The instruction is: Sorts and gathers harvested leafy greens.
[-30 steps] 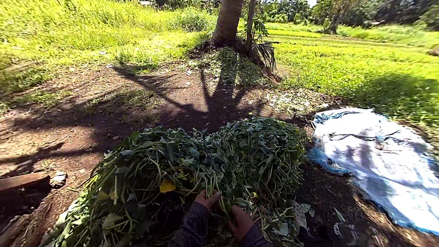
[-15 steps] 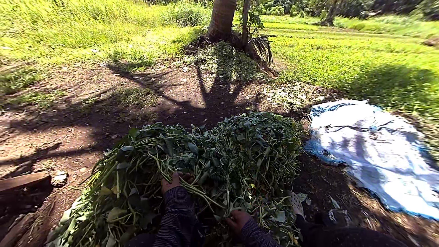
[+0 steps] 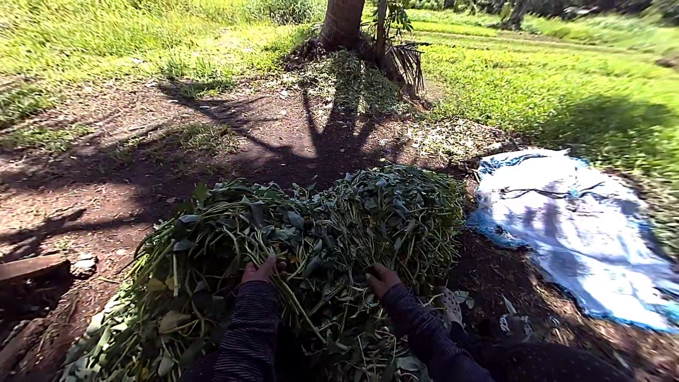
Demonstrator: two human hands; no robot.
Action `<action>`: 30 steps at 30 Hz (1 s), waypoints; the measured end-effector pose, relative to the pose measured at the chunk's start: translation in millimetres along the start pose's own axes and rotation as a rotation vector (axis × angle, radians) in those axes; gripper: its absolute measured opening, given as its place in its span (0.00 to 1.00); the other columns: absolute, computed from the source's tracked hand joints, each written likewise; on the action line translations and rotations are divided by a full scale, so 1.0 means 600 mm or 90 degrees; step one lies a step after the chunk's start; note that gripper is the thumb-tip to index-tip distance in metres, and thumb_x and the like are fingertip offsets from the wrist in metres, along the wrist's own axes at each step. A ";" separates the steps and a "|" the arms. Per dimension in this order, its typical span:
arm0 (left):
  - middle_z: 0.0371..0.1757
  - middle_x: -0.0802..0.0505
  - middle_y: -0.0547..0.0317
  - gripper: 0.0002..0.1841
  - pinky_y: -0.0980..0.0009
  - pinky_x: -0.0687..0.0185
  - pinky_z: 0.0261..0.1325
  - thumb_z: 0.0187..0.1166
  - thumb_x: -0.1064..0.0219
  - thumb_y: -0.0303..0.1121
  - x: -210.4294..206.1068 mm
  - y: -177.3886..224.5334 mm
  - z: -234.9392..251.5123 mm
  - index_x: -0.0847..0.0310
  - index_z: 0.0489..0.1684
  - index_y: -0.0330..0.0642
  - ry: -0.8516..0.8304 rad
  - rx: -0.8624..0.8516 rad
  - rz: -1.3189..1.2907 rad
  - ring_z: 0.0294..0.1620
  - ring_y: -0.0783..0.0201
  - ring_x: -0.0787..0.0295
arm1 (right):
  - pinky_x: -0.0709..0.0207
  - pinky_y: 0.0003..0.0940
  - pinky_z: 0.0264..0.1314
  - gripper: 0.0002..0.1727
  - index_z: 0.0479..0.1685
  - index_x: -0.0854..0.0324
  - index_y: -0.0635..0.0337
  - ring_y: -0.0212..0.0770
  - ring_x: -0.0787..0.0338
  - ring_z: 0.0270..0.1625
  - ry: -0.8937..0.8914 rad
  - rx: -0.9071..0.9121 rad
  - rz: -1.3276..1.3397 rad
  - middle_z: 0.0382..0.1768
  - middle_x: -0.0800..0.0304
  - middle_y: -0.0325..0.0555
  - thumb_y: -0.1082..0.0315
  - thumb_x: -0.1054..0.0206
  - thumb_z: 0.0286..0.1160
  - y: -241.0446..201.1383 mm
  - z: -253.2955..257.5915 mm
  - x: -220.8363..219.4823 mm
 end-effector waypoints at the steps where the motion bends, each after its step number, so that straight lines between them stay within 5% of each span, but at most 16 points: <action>1: 0.36 0.14 0.49 0.20 0.68 0.14 0.26 0.87 0.38 0.26 -0.008 -0.017 0.004 0.36 0.73 0.33 -0.026 0.025 -0.003 0.24 0.62 0.13 | 0.15 0.49 0.67 0.19 0.72 0.26 0.70 0.52 0.09 0.63 0.010 -0.033 0.033 0.66 0.15 0.61 0.70 0.46 0.90 0.022 0.027 -0.022; 4: 0.23 0.14 0.54 0.05 0.70 0.17 0.20 0.88 0.44 0.24 -0.022 -0.079 0.027 0.27 0.53 0.34 -0.117 0.084 -0.072 0.16 0.64 0.16 | 0.26 0.55 0.80 0.34 0.80 0.31 0.70 0.58 0.16 0.75 -0.033 -0.192 -0.153 0.74 0.20 0.66 0.51 0.38 0.87 0.123 0.069 -0.109; 6: 0.22 0.14 0.55 0.06 0.69 0.16 0.20 0.89 0.46 0.26 -0.033 -0.105 0.028 0.25 0.50 0.34 -0.162 0.110 -0.106 0.17 0.63 0.16 | 0.36 0.58 0.87 0.44 0.81 0.28 0.68 0.59 0.23 0.82 -0.041 -0.218 -0.249 0.77 0.22 0.66 0.40 0.32 0.76 0.198 0.098 -0.150; 10: 0.27 0.14 0.53 0.05 0.69 0.16 0.20 0.90 0.44 0.27 -0.052 -0.117 -0.009 0.27 0.55 0.35 -0.179 0.161 0.004 0.21 0.62 0.14 | 0.30 0.60 0.82 0.26 0.71 0.20 0.65 0.60 0.16 0.74 -0.048 -0.129 -0.173 0.68 0.14 0.64 0.55 0.37 0.85 0.201 0.081 -0.149; 16: 0.42 0.05 0.51 0.09 0.69 0.14 0.31 0.87 0.39 0.26 -0.080 -0.120 -0.060 0.26 0.60 0.35 -0.273 0.172 0.237 0.33 0.62 0.07 | 0.21 0.55 0.69 0.23 0.75 0.29 0.69 0.55 0.12 0.64 -0.078 -0.099 0.120 0.65 0.15 0.62 0.59 0.52 0.97 0.043 -0.050 -0.088; 20: 0.49 0.04 0.50 0.11 0.66 0.11 0.37 0.84 0.35 0.24 -0.102 -0.143 -0.080 0.26 0.60 0.37 -0.341 0.198 0.260 0.41 0.59 0.04 | 0.11 0.49 0.54 0.19 0.67 0.29 0.67 0.49 0.06 0.49 -0.094 -0.044 0.248 0.46 0.11 0.54 0.59 0.52 0.96 0.016 -0.082 -0.077; 25: 0.44 0.06 0.52 0.12 0.66 0.12 0.37 0.83 0.35 0.24 -0.115 -0.157 -0.101 0.26 0.60 0.37 -0.410 0.209 0.257 0.37 0.62 0.08 | 0.15 0.46 0.64 0.19 0.65 0.23 0.72 0.47 0.08 0.54 -0.123 0.025 0.094 0.54 0.11 0.58 0.62 0.46 0.93 0.007 -0.096 -0.089; 30: 0.37 0.09 0.52 0.17 0.63 0.11 0.37 0.78 0.28 0.25 -0.112 -0.173 -0.092 0.26 0.61 0.35 -0.398 0.179 0.317 0.33 0.60 0.09 | 0.20 0.54 0.69 0.25 0.68 0.19 0.66 0.53 0.07 0.55 -0.142 0.080 -0.095 0.52 0.08 0.61 0.53 0.48 0.94 0.034 -0.085 -0.106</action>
Point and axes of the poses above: each hand's wrist, its own z-axis towards the middle knuckle, its own x-axis out of the back of the hand, y = z × x, the point moved 7 cm from there along z, towards the middle knuckle
